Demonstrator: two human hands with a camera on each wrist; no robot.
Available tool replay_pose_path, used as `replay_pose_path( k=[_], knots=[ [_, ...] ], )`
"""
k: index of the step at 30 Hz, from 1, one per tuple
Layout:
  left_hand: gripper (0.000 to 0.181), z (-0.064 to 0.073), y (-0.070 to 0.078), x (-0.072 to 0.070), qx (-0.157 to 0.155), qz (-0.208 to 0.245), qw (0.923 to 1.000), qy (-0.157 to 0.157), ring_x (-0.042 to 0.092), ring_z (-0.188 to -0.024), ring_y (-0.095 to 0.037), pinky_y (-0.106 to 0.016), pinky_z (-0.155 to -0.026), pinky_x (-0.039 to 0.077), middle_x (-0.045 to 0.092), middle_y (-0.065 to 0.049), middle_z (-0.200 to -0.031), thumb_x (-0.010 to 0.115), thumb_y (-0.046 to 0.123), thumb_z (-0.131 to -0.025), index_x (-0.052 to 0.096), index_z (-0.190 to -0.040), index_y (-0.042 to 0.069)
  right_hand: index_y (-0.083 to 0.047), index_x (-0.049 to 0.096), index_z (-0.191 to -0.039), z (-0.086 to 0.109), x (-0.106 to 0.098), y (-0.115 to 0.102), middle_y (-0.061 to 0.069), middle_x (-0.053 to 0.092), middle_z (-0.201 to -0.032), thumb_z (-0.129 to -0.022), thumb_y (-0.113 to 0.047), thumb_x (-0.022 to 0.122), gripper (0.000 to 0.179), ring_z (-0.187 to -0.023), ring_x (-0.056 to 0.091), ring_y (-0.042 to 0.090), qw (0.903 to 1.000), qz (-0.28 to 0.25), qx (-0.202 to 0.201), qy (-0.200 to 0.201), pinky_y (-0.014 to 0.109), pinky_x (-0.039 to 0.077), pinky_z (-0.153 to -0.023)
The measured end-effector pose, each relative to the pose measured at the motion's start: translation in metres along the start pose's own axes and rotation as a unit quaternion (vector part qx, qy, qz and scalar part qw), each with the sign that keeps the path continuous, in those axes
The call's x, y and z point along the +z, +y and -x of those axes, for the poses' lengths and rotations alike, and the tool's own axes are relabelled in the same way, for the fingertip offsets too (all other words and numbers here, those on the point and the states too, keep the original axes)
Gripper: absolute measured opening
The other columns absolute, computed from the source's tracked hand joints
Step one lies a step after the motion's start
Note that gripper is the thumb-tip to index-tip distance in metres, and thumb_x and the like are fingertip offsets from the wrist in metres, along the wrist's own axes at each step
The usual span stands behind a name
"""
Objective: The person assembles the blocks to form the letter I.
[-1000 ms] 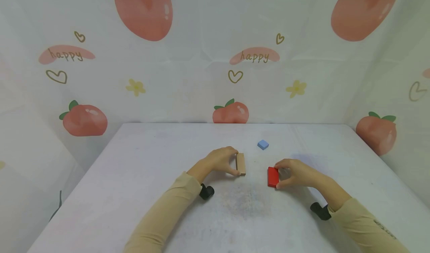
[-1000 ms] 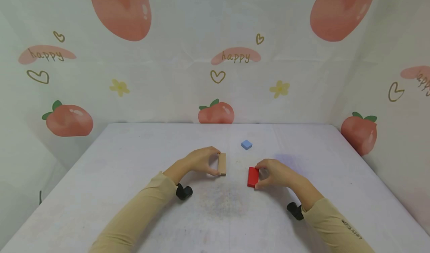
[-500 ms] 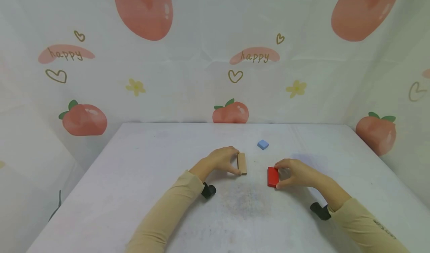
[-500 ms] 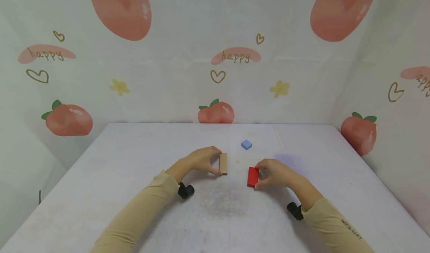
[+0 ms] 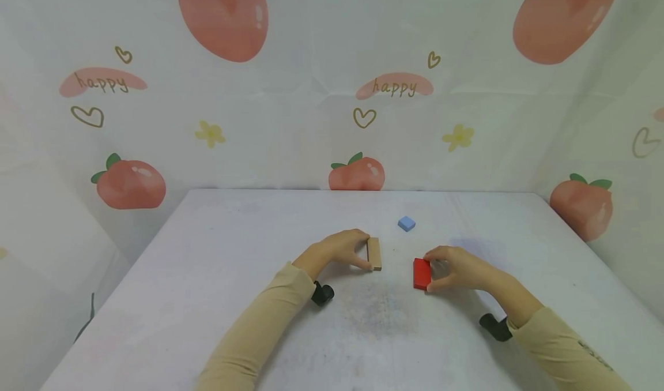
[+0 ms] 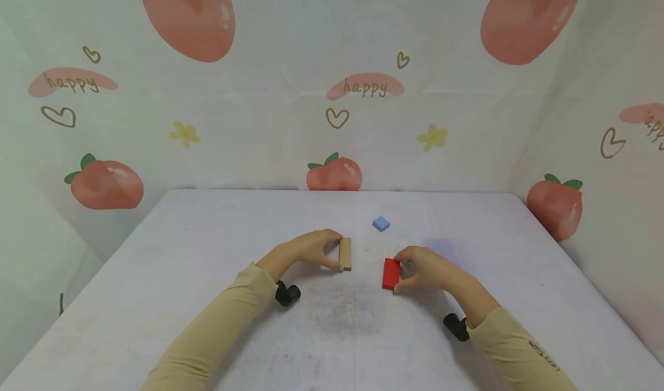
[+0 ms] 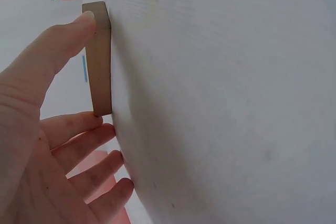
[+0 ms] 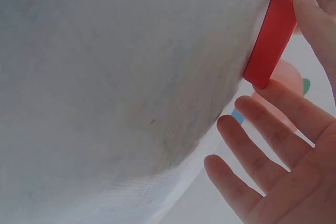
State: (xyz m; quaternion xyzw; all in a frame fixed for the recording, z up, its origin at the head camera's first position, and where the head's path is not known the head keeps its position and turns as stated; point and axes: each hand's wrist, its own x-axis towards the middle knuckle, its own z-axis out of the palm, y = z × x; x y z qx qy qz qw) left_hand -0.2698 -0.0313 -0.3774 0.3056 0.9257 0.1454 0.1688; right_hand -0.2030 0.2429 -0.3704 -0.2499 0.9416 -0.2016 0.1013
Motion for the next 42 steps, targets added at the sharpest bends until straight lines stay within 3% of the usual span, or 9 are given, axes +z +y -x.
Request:
replay_pose_path(
  k=[6,13,26,36,42],
  knots=[
    [0.077,-0.0002,-0.0007,0.0005,0.0,0.006,1.0,0.0,0.038,-0.137,-0.02,-0.033,-0.114,0.03,0.044,-0.008,-0.144,0.071,0.041,-0.079,0.041,-0.14,0.005,0.006,0.059,-0.115,0.0012,-0.0012,-0.001,0.018,0.063,-0.114,-0.069,-0.031,0.081,0.063,-0.105,0.058,0.035,0.9997,0.02,-0.014,0.003,0.049,0.05,-0.091],
    [0.077,0.0013,-0.001,0.0012,-0.006,0.019,0.9998,0.005,0.038,-0.137,-0.019,-0.032,-0.114,0.03,0.044,-0.007,-0.144,0.072,0.041,-0.079,0.041,-0.14,0.006,0.003,0.059,-0.112,0.0023,-0.0007,-0.0045,0.015,0.064,-0.11,-0.067,-0.03,0.082,0.061,-0.102,0.058,0.032,0.9994,0.029,0.018,0.004,0.049,0.05,-0.091],
    [0.078,0.0038,-0.0057,0.0013,0.004,0.036,0.9992,0.015,0.037,-0.137,-0.022,-0.035,-0.115,0.029,0.043,-0.008,-0.145,0.072,0.042,-0.079,0.04,-0.141,0.007,0.002,0.062,-0.107,0.0022,0.0005,-0.0047,0.012,0.065,-0.104,-0.067,-0.032,0.082,0.056,-0.096,0.06,0.027,0.9986,0.043,0.026,0.014,0.046,0.052,-0.087],
    [0.073,0.0059,-0.0067,0.0021,0.007,0.042,0.9987,0.028,0.039,-0.136,-0.022,-0.036,-0.114,0.031,0.046,-0.008,-0.142,0.072,0.04,-0.079,0.044,-0.138,0.009,0.0,0.062,-0.106,0.0012,-0.0003,-0.0035,0.001,0.064,-0.091,-0.068,-0.033,0.081,0.054,-0.082,0.056,0.013,0.9992,0.031,0.025,0.01,0.026,0.051,-0.071],
    [0.071,0.0062,-0.0045,0.0019,-0.003,0.044,0.9987,0.026,0.038,-0.136,-0.022,-0.037,-0.114,0.031,0.046,-0.007,-0.143,0.072,0.04,-0.079,0.045,-0.137,0.01,0.001,0.062,-0.105,0.0012,0.0005,-0.0026,-0.001,0.064,-0.088,-0.068,-0.032,0.081,0.053,-0.079,0.056,0.011,0.9997,0.015,0.016,0.013,0.024,0.05,-0.068]
  ],
)
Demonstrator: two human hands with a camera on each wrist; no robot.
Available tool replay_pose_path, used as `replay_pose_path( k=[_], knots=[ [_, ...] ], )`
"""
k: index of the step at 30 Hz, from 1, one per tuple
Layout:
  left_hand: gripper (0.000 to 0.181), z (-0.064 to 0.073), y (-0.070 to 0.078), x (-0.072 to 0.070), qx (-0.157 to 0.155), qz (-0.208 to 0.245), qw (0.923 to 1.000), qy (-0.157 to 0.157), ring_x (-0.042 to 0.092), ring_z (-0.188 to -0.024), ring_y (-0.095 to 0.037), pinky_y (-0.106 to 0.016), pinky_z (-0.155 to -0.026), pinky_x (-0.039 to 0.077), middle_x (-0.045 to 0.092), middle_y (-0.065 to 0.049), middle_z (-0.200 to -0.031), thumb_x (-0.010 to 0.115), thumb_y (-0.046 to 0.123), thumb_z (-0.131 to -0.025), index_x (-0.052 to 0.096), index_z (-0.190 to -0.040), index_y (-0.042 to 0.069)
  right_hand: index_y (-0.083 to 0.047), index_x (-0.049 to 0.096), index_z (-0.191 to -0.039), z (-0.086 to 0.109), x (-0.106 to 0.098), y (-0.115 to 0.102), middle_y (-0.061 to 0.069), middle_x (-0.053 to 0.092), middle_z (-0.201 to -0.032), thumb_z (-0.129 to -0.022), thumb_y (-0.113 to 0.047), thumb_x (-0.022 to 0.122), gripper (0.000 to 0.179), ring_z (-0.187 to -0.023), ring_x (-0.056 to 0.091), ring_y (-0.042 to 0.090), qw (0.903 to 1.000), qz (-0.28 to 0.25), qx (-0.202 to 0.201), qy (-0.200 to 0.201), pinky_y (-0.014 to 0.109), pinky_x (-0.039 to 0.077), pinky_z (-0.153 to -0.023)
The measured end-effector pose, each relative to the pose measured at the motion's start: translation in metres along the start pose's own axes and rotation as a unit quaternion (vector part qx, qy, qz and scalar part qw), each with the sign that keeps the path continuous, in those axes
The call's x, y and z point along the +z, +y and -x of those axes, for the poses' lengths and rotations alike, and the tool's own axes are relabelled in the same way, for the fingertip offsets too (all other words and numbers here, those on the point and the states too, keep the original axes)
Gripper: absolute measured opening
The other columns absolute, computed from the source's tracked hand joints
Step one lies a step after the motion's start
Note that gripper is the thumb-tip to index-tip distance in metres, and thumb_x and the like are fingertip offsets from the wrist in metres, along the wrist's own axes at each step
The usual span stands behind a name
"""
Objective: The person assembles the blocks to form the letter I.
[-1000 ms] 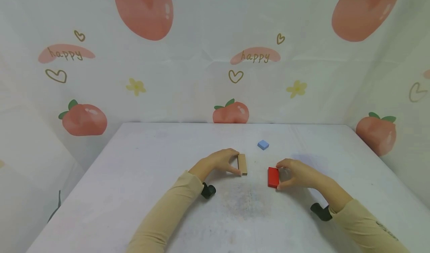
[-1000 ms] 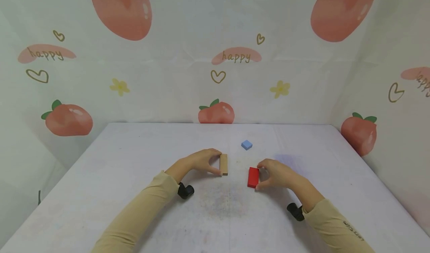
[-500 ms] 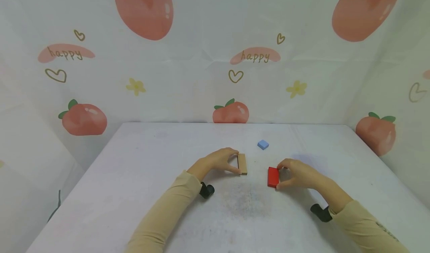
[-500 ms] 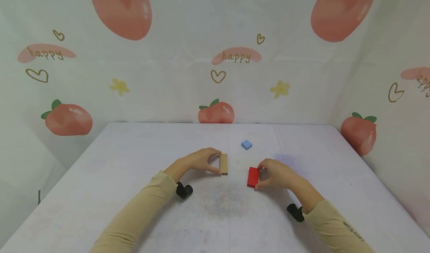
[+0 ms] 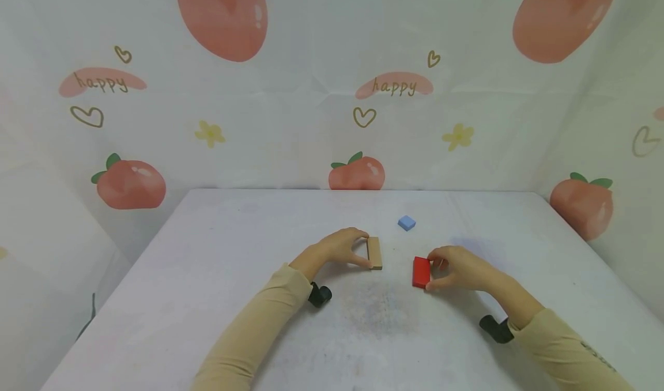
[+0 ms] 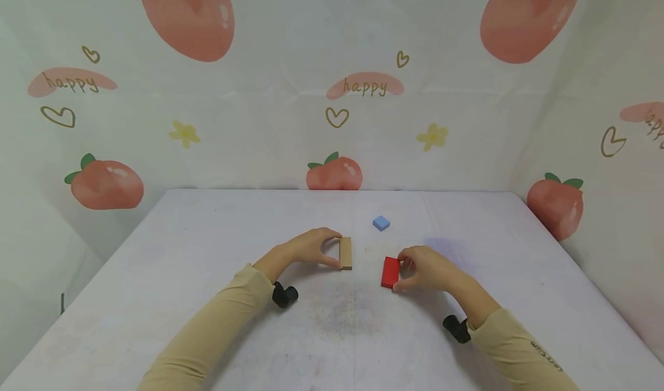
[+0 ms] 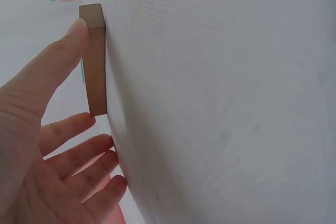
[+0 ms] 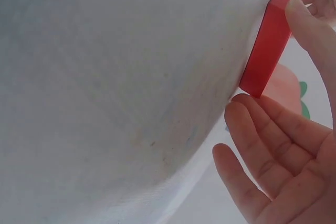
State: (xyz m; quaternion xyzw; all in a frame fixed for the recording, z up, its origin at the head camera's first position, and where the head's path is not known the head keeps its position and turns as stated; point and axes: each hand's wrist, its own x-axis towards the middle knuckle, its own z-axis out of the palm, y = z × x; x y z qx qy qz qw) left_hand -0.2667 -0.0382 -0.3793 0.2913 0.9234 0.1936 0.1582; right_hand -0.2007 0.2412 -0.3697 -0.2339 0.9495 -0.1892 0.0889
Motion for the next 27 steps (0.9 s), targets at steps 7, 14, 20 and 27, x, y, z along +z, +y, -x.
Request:
replay_pose_path(
  k=[7,14,20,27],
  knots=[
    [0.07,0.0005,0.0017,0.0,0.002,0.004,1.0,0.003,0.04,-0.135,-0.023,-0.037,-0.114,0.031,0.047,-0.009,-0.141,0.073,0.038,-0.079,0.046,-0.136,0.008,0.001,0.063,-0.107,-0.0014,0.0005,0.0024,0.0,0.065,-0.088,-0.068,-0.032,0.081,0.054,-0.079,0.056,0.011,0.9999,0.009,0.006,0.003,0.022,0.049,-0.066],
    [0.071,-0.0011,0.0012,0.0011,-0.004,0.007,1.0,-0.001,0.039,-0.136,-0.022,-0.036,-0.114,0.031,0.046,-0.008,-0.142,0.073,0.038,-0.078,0.046,-0.137,0.009,0.002,0.063,-0.109,-0.0013,0.0001,0.0013,0.0,0.065,-0.088,-0.068,-0.034,0.081,0.057,-0.078,0.056,0.011,0.9999,0.01,0.006,0.003,0.021,0.048,-0.064],
    [0.071,-0.0023,0.0004,0.0022,-0.006,0.008,1.0,-0.001,0.039,-0.136,-0.022,-0.036,-0.114,0.031,0.046,-0.008,-0.142,0.073,0.038,-0.079,0.045,-0.137,0.009,0.001,0.063,-0.111,-0.0017,-0.0006,0.0013,0.0,0.065,-0.089,-0.069,-0.034,0.08,0.057,-0.079,0.055,0.011,0.9999,0.008,-0.001,0.006,0.02,0.047,-0.063],
    [0.071,-0.0026,-0.0001,0.0019,-0.007,0.014,0.9999,0.0,0.038,-0.136,-0.023,-0.037,-0.114,0.031,0.046,-0.008,-0.142,0.073,0.038,-0.079,0.045,-0.137,0.008,-0.002,0.064,-0.111,-0.0029,-0.0008,-0.0008,0.0,0.065,-0.091,-0.068,-0.036,0.08,0.057,-0.08,0.057,0.011,0.9998,0.01,-0.012,0.015,0.021,0.048,-0.064]
  ],
)
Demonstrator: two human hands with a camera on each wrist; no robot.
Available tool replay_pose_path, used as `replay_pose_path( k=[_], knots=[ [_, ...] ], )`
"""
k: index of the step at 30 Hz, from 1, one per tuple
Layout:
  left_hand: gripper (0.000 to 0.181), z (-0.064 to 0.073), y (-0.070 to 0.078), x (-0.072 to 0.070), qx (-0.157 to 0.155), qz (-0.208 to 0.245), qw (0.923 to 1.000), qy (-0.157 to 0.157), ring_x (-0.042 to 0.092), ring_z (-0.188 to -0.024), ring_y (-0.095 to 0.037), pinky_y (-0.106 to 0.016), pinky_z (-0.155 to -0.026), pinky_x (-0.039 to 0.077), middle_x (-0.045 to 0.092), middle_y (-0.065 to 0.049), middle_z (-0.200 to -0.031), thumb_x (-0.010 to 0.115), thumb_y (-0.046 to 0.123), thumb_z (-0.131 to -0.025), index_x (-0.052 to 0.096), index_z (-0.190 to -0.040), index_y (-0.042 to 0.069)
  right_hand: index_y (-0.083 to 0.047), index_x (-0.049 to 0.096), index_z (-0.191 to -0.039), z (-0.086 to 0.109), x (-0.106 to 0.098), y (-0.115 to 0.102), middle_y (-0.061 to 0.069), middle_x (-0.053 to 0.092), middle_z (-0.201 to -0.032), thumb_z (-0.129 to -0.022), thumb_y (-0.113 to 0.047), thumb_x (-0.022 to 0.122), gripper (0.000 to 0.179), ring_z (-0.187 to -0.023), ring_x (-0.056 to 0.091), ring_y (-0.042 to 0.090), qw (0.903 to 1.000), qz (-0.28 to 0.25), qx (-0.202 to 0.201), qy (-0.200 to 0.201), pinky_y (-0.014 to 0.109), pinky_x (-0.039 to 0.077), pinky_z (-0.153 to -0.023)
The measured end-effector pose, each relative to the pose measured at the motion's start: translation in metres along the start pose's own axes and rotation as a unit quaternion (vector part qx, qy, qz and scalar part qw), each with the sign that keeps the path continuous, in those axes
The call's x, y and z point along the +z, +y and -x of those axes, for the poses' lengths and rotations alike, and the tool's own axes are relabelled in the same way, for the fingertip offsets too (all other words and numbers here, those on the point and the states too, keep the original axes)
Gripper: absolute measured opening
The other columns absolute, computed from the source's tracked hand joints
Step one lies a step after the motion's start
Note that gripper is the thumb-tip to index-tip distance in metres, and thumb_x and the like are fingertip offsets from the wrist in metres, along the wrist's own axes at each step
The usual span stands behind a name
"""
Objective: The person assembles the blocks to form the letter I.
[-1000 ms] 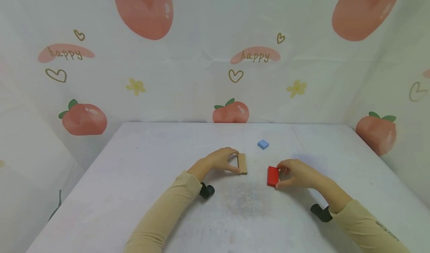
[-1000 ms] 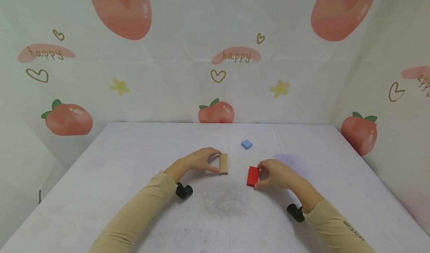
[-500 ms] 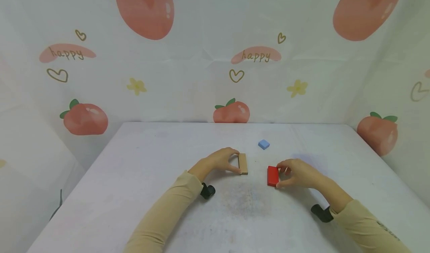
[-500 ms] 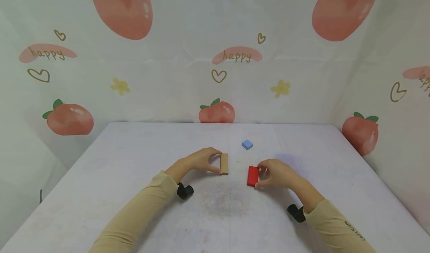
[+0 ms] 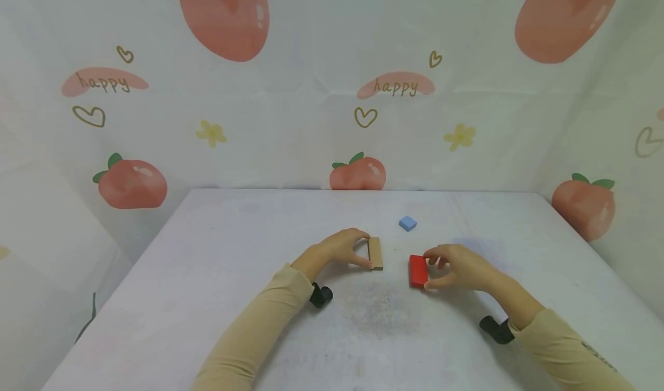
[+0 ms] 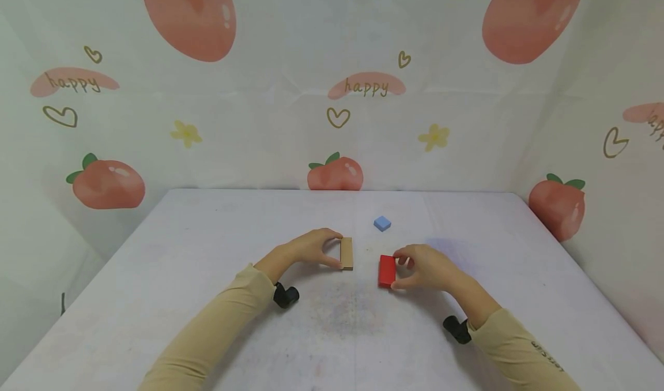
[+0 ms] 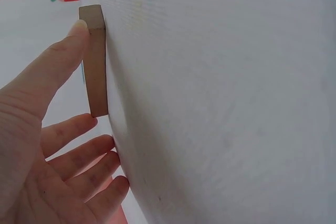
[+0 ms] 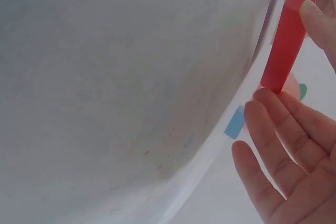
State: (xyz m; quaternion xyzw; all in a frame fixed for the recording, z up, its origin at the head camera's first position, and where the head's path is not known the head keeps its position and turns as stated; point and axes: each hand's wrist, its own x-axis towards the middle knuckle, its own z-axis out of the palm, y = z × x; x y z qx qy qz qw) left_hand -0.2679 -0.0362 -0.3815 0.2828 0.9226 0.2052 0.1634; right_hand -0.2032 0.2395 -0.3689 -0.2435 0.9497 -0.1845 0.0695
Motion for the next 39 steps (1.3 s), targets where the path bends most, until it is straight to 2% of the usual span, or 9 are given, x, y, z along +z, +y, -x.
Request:
replay_pose_path(
  k=[14,39],
  knots=[
    [0.072,0.002,0.001,-0.001,-0.009,-0.002,0.9999,-0.006,0.037,-0.137,-0.022,-0.036,-0.115,0.03,0.044,-0.008,-0.144,0.072,0.039,-0.079,0.044,-0.138,0.009,-0.004,0.064,-0.111,-0.005,0.001,-0.003,0.001,0.067,-0.097,-0.068,-0.038,0.081,0.057,-0.081,0.058,0.011,0.9994,-0.01,-0.034,0.003,0.022,0.051,-0.067],
    [0.072,0.003,0.005,-0.003,-0.015,0.0,0.9999,-0.004,0.038,-0.136,-0.023,-0.037,-0.114,0.031,0.045,-0.009,-0.143,0.073,0.038,-0.079,0.044,-0.138,0.009,-0.004,0.063,-0.114,-0.01,0.004,-0.01,0.0,0.066,-0.097,-0.068,-0.041,0.08,0.061,-0.082,0.059,0.011,0.9983,-0.013,-0.055,-0.013,0.022,0.051,-0.067]
  ],
)
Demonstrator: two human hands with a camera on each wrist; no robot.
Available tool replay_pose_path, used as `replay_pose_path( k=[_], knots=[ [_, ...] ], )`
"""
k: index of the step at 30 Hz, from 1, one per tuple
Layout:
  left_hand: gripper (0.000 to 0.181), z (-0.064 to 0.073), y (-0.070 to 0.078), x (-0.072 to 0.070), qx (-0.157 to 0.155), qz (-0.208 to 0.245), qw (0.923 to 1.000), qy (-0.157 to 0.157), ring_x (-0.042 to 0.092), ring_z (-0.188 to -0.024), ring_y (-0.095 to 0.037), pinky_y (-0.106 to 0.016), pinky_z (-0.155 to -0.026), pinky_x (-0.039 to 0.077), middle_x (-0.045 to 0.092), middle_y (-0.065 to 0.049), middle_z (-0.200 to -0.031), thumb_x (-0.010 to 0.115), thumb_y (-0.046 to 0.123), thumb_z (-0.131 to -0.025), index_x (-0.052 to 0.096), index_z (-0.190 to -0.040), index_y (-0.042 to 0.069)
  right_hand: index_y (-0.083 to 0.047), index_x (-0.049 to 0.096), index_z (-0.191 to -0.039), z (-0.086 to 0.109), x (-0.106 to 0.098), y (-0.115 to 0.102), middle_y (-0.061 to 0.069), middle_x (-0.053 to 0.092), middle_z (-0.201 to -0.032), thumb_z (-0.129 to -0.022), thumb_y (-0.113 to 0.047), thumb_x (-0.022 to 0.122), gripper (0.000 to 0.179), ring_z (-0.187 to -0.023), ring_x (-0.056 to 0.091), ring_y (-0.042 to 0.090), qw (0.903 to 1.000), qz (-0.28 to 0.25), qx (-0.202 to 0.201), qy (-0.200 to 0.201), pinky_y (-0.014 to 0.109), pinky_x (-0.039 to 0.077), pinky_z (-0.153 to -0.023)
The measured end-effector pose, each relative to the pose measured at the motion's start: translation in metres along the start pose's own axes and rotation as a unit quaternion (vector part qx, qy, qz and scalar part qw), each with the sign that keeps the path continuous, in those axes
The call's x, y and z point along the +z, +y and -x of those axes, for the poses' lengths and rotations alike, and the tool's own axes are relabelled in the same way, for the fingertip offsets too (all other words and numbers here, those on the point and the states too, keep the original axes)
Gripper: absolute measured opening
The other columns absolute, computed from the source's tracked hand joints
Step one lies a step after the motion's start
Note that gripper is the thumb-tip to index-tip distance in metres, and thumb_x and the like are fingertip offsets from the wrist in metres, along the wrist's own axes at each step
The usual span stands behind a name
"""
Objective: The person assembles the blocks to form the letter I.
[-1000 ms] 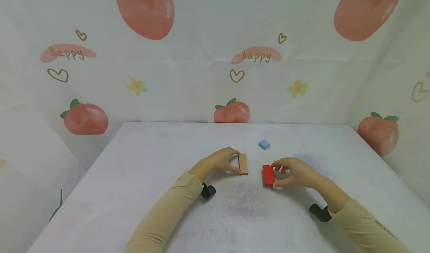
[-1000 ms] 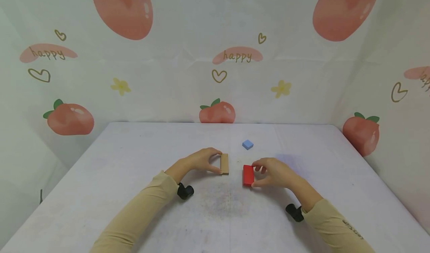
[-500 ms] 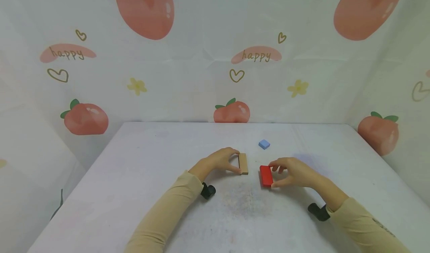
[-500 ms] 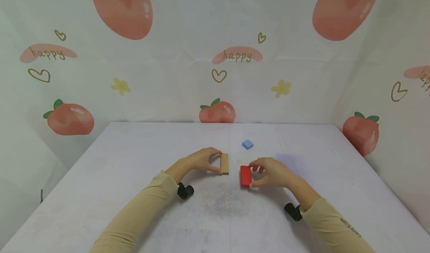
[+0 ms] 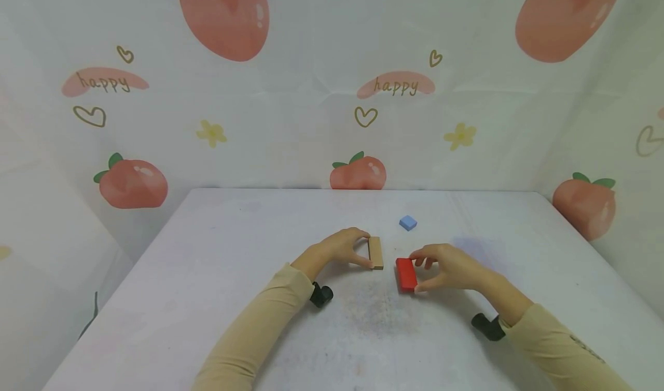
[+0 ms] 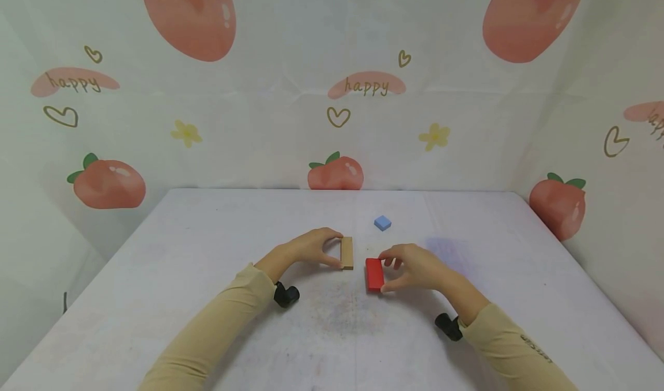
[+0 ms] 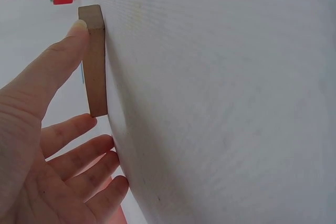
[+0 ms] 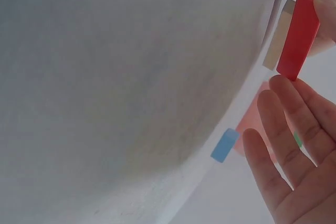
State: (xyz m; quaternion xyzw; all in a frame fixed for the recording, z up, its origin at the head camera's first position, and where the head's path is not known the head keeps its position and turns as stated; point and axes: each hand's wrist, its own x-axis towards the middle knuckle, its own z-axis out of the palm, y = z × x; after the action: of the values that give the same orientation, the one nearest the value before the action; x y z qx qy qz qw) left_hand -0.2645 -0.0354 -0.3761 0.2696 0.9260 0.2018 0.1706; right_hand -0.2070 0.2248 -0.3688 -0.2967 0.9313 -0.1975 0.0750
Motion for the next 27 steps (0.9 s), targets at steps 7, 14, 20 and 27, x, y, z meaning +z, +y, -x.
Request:
replay_pose_path(
  k=[7,14,20,27],
  knots=[
    [0.072,0.0,0.0,0.0,0.003,0.004,1.0,0.003,0.039,-0.135,-0.023,-0.037,-0.114,0.031,0.046,-0.009,-0.142,0.074,0.038,-0.078,0.045,-0.137,0.009,-0.004,0.063,-0.114,-0.002,0.001,-0.004,0.0,0.066,-0.097,-0.068,-0.04,0.08,0.06,-0.083,0.059,0.011,0.9999,0.001,-0.007,-0.007,0.021,0.05,-0.067],
    [0.072,-0.001,0.0,0.001,0.005,0.0,1.0,0.005,0.04,-0.135,-0.022,-0.037,-0.113,0.032,0.047,-0.008,-0.141,0.073,0.038,-0.078,0.045,-0.137,0.008,-0.005,0.063,-0.115,-0.004,0.002,-0.008,-0.001,0.066,-0.097,-0.069,-0.04,0.08,0.06,-0.082,0.058,0.01,0.9998,0.002,-0.001,-0.019,0.019,0.048,-0.066],
    [0.072,-0.001,0.001,0.001,-0.002,-0.002,1.0,0.001,0.039,-0.135,-0.022,-0.037,-0.114,0.031,0.046,-0.008,-0.142,0.073,0.038,-0.079,0.045,-0.138,0.008,-0.006,0.063,-0.114,-0.005,0.003,-0.01,-0.003,0.066,-0.096,-0.069,-0.041,0.08,0.059,-0.081,0.058,0.009,0.9997,0.005,-0.007,-0.024,0.018,0.048,-0.065],
    [0.071,0.0,0.001,0.001,-0.002,-0.001,1.0,0.001,0.039,-0.136,-0.022,-0.037,-0.114,0.031,0.046,-0.008,-0.142,0.073,0.038,-0.079,0.045,-0.137,0.009,-0.006,0.064,-0.113,-0.006,0.005,-0.011,-0.003,0.067,-0.096,-0.069,-0.041,0.079,0.058,-0.081,0.059,0.008,0.9993,0.008,-0.03,-0.019,0.021,0.05,-0.068]
  ],
)
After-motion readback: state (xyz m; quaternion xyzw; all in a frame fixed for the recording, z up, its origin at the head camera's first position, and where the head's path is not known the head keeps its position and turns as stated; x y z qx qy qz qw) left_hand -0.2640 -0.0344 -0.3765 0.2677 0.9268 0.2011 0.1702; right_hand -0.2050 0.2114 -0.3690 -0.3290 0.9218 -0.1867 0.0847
